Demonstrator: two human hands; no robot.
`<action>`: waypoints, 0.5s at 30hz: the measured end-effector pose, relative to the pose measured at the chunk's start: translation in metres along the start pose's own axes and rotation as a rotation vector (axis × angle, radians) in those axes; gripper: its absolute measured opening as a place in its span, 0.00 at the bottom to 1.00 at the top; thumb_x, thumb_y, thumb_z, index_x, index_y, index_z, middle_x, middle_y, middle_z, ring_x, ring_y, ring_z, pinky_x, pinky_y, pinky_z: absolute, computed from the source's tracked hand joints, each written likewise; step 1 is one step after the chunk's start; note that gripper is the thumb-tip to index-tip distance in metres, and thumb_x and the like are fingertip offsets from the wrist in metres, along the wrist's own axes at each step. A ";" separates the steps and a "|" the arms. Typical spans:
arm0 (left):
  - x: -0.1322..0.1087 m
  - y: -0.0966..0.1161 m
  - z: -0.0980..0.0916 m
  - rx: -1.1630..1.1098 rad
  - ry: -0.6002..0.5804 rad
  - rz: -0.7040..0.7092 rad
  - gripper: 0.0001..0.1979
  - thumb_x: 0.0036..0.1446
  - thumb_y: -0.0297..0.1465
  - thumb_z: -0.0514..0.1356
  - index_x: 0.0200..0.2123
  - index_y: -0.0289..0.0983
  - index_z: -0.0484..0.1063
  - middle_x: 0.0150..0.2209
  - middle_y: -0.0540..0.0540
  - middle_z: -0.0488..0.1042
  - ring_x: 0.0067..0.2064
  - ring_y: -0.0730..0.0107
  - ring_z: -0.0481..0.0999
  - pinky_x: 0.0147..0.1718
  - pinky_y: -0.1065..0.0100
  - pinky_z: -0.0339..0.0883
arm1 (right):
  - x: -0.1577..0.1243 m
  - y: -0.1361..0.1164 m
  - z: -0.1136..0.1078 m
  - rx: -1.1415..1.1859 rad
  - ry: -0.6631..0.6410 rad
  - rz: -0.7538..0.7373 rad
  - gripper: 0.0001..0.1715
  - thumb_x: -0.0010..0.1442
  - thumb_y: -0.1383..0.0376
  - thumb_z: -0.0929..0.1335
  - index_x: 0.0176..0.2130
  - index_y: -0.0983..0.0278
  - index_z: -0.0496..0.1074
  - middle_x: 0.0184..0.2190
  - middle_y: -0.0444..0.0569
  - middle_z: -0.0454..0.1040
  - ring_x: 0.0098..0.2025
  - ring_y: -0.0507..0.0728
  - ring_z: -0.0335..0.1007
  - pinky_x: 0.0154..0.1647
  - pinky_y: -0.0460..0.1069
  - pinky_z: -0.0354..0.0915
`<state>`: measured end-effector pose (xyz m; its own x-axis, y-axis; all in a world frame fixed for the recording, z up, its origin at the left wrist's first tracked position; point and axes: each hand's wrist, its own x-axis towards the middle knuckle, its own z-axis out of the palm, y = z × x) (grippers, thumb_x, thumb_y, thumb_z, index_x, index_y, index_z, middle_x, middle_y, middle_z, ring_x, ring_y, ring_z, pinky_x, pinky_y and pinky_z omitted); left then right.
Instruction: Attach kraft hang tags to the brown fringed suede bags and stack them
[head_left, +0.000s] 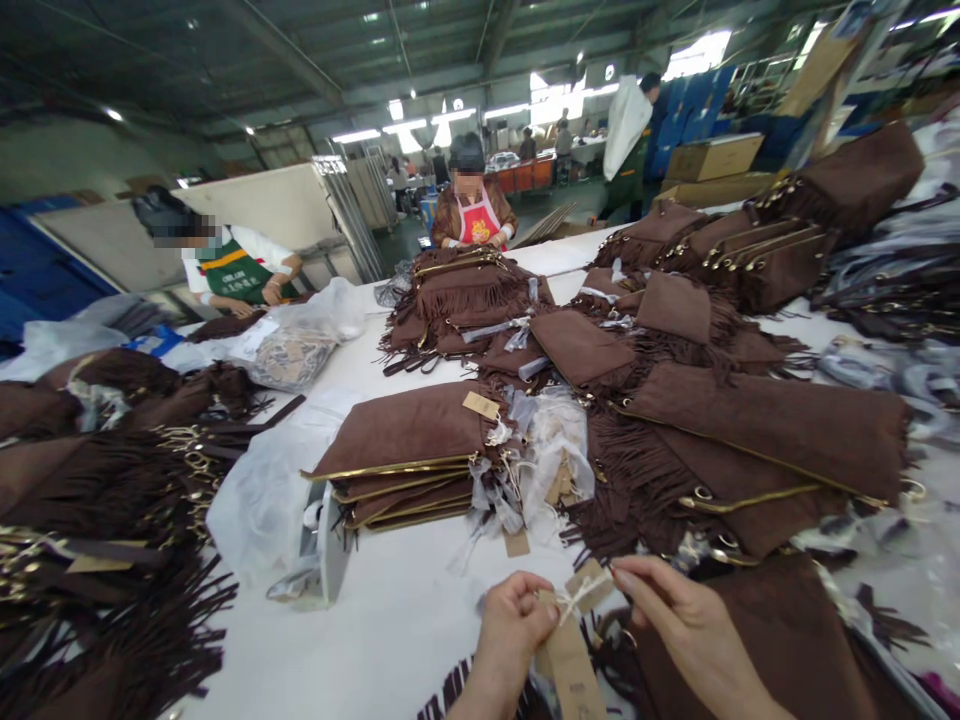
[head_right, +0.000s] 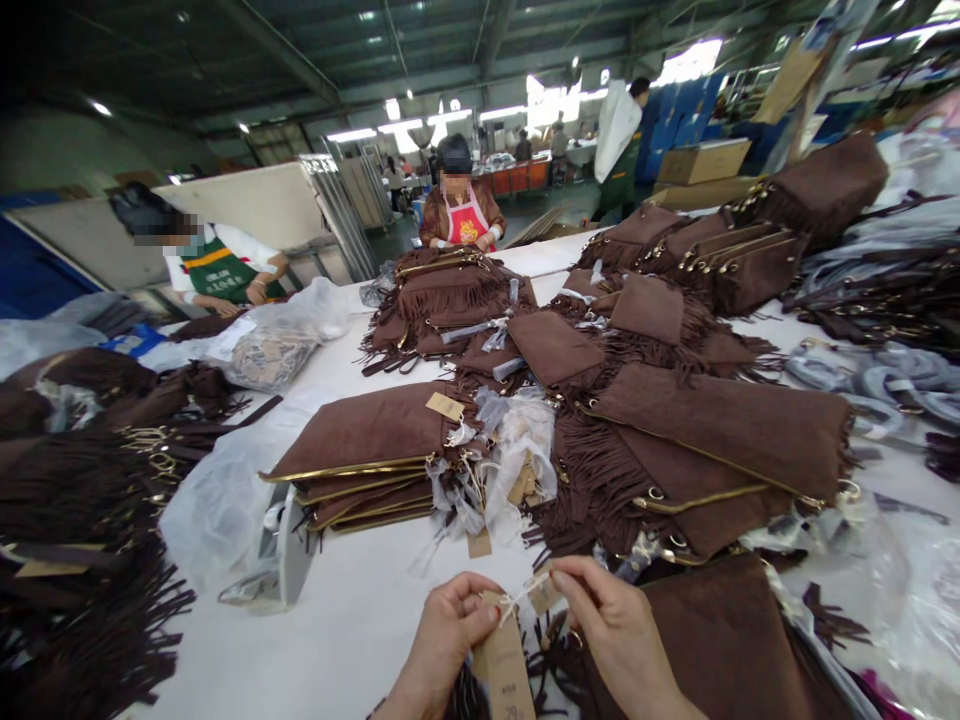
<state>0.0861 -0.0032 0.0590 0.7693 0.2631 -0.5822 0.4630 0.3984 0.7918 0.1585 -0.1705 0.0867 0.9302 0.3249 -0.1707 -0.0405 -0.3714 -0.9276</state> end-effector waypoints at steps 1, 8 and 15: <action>0.001 0.002 0.002 0.037 -0.017 0.001 0.16 0.31 0.32 0.62 0.28 0.32 0.67 0.17 0.52 0.69 0.19 0.76 0.63 0.22 0.73 0.54 | 0.000 -0.004 -0.002 -0.019 0.017 -0.043 0.14 0.53 0.54 0.65 0.32 0.60 0.73 0.21 0.42 0.71 0.22 0.52 0.65 0.24 0.44 0.62; 0.012 0.010 0.007 0.247 0.007 0.073 0.09 0.35 0.28 0.54 0.26 0.34 0.66 0.18 0.53 0.67 0.21 0.75 0.64 0.22 0.73 0.55 | 0.004 -0.029 -0.016 -0.073 0.193 -0.329 0.09 0.56 0.58 0.65 0.34 0.59 0.72 0.22 0.40 0.72 0.22 0.50 0.67 0.25 0.40 0.64; 0.038 0.000 -0.001 0.455 0.127 0.146 0.05 0.39 0.25 0.56 0.24 0.36 0.68 0.19 0.53 0.67 0.25 0.72 0.66 0.24 0.73 0.57 | 0.014 -0.036 -0.027 -0.090 0.282 -0.380 0.09 0.59 0.58 0.63 0.37 0.59 0.69 0.19 0.39 0.70 0.24 0.50 0.68 0.26 0.40 0.64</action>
<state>0.1151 0.0082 0.0365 0.7938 0.4037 -0.4548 0.5214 -0.0670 0.8507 0.1830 -0.1757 0.1267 0.9364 0.2079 0.2829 0.3413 -0.3501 -0.8723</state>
